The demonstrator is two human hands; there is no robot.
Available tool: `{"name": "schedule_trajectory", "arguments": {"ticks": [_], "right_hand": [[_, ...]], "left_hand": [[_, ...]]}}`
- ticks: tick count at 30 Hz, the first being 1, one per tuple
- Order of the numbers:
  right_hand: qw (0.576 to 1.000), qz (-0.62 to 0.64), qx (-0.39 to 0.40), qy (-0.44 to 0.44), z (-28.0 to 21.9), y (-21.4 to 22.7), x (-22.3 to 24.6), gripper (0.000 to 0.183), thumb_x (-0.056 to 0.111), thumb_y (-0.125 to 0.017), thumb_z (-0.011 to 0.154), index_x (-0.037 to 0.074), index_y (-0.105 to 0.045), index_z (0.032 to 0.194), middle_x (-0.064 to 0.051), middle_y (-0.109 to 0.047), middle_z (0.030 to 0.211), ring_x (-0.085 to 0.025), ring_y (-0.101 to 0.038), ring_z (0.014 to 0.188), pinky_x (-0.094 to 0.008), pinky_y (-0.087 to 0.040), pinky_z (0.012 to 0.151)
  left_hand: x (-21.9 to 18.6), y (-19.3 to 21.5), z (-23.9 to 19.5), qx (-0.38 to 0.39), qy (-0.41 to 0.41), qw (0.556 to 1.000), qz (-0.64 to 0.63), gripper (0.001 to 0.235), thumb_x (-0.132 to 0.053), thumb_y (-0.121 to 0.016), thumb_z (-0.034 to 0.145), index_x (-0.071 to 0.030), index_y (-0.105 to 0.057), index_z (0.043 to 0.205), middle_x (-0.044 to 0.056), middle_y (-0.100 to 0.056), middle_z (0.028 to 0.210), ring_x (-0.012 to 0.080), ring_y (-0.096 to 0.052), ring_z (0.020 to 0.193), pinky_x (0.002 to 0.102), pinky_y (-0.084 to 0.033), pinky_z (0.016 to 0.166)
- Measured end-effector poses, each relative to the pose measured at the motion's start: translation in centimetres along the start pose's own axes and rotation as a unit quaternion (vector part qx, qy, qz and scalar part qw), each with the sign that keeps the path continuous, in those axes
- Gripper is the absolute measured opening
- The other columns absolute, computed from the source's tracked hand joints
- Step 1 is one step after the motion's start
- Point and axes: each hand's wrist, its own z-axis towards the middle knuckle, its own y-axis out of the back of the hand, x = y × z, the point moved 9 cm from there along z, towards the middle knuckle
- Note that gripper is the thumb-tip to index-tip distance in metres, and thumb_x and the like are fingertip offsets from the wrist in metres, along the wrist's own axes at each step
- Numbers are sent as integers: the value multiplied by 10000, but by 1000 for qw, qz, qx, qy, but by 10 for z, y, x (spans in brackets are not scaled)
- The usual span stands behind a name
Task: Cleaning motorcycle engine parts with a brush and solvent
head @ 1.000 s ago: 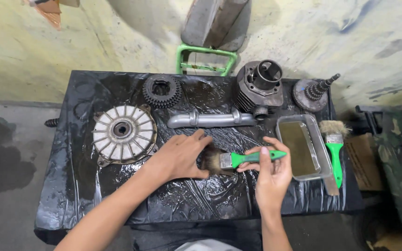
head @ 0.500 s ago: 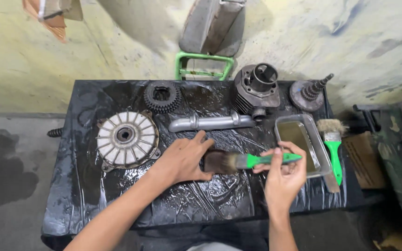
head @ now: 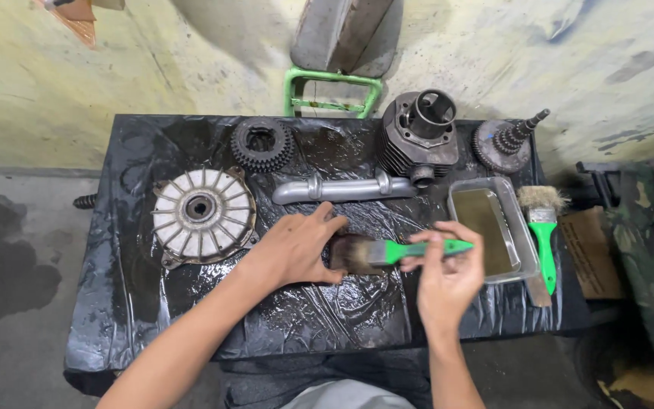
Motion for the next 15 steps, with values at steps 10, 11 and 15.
{"name": "schedule_trajectory", "arguments": {"ticks": [10, 11, 15], "right_hand": [[984, 61, 96, -134, -6, -8, -13, 373, 112, -639, 1066, 29, -523, 1411, -192, -729, 1128, -302, -795, 845, -445, -767, 734], [989, 54, 96, -101, -6, -2, -16, 316, 75, -634, 1086, 20, -516, 1374, -210, -735, 1142, -311, -803, 834, -425, -772, 731], [999, 8, 28, -37, -7, 22, -3, 248, 6, -651, 1097, 10, -500, 1294, -217, -674, 1161, -297, -760, 1091, -394, -760, 816]], "left_hand": [[12, -20, 6, -3, -5, 1000, 1, 999, -613, -882, 839, -46, -519, 1577, 200, -548, 1437, 539, -728, 1025, 647, -562, 899], [13, -21, 6, 5, -3, 1000, 1, 979, -631, -856, 858, -35, -525, 1560, 199, -542, 1424, 534, -729, 1026, 636, -569, 898], [13, -19, 7, -2, -5, 1000, -3, 861, -617, -835, 853, -65, -589, 1466, 174, -562, 1320, 535, -738, 973, 645, -576, 837]]}}
